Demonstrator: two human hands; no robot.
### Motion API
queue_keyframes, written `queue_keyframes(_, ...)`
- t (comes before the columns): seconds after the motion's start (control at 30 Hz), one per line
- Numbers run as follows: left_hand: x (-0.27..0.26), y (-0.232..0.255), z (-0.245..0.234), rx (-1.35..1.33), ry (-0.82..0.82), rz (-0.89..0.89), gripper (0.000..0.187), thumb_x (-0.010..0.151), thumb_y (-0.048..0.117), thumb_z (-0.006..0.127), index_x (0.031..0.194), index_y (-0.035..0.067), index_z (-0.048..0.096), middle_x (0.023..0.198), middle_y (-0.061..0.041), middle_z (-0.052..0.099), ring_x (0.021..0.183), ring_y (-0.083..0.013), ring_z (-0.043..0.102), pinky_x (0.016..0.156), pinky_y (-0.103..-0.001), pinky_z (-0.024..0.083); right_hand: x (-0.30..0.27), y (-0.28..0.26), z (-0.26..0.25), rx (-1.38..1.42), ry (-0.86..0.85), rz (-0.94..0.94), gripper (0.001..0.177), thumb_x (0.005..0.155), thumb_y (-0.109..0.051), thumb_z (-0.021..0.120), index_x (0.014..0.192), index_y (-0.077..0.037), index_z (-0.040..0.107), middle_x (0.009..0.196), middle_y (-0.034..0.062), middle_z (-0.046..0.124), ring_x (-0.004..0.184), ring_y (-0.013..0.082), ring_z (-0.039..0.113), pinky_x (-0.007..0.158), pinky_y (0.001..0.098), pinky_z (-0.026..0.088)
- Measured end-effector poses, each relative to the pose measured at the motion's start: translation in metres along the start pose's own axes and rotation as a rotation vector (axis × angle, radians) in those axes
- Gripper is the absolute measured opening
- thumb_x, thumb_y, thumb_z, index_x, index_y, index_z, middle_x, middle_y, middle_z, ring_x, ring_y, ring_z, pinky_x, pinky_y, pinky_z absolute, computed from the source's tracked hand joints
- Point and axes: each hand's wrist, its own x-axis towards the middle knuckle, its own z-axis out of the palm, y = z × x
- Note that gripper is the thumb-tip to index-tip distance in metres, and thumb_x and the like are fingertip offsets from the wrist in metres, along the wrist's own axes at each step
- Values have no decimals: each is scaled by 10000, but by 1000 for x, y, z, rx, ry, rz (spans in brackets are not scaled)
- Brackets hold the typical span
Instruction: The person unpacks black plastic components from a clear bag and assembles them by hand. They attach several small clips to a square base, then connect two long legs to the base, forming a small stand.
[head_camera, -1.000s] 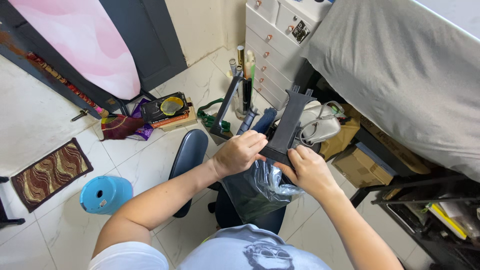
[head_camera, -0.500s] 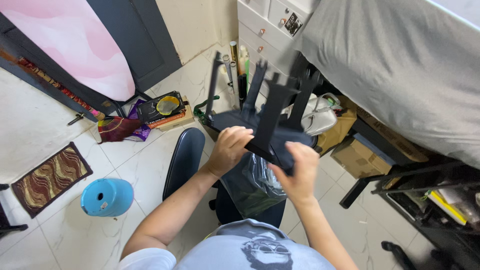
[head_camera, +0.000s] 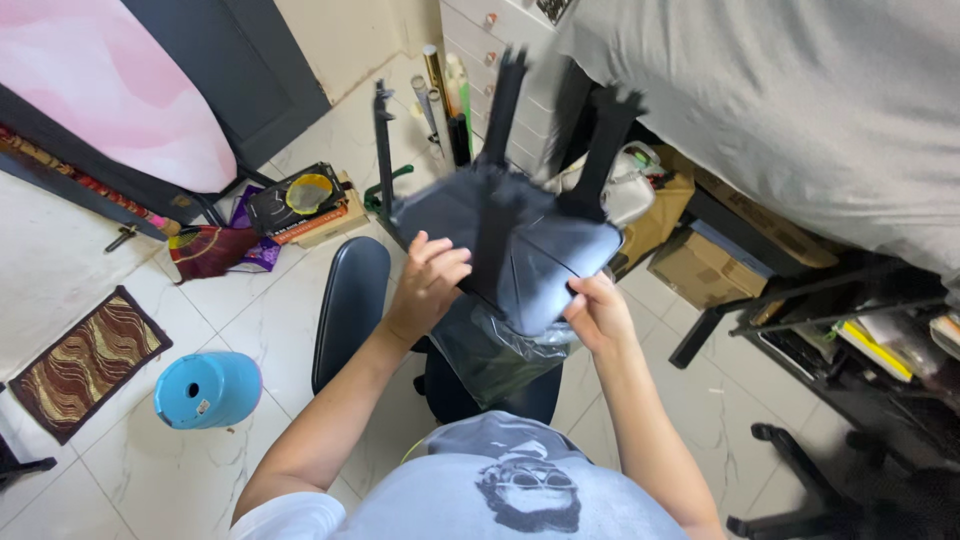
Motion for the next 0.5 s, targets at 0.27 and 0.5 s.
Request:
queue_keyframes(0.27,-46,25,38,-593,149,-784,905,817,-40,592,1605,89,167,1616,-161,311,1526,-314,287,1270,-463,209,7,-2,8,-19,-47,-80,497,870,121,514,1356,18,499,1326,235,611,1171,407,652,945,569,567)
queue_keyframes(0.5,-22,57,48,-1405,43,-836,1047,794,-4,593,1636,95,-20,1606,-134,313,1488,-273,344,1229,-407,282,15,3,3,-6,-47,-83,483,874,110,531,1347,24,501,1327,235,613,1163,410,654,928,584,567)
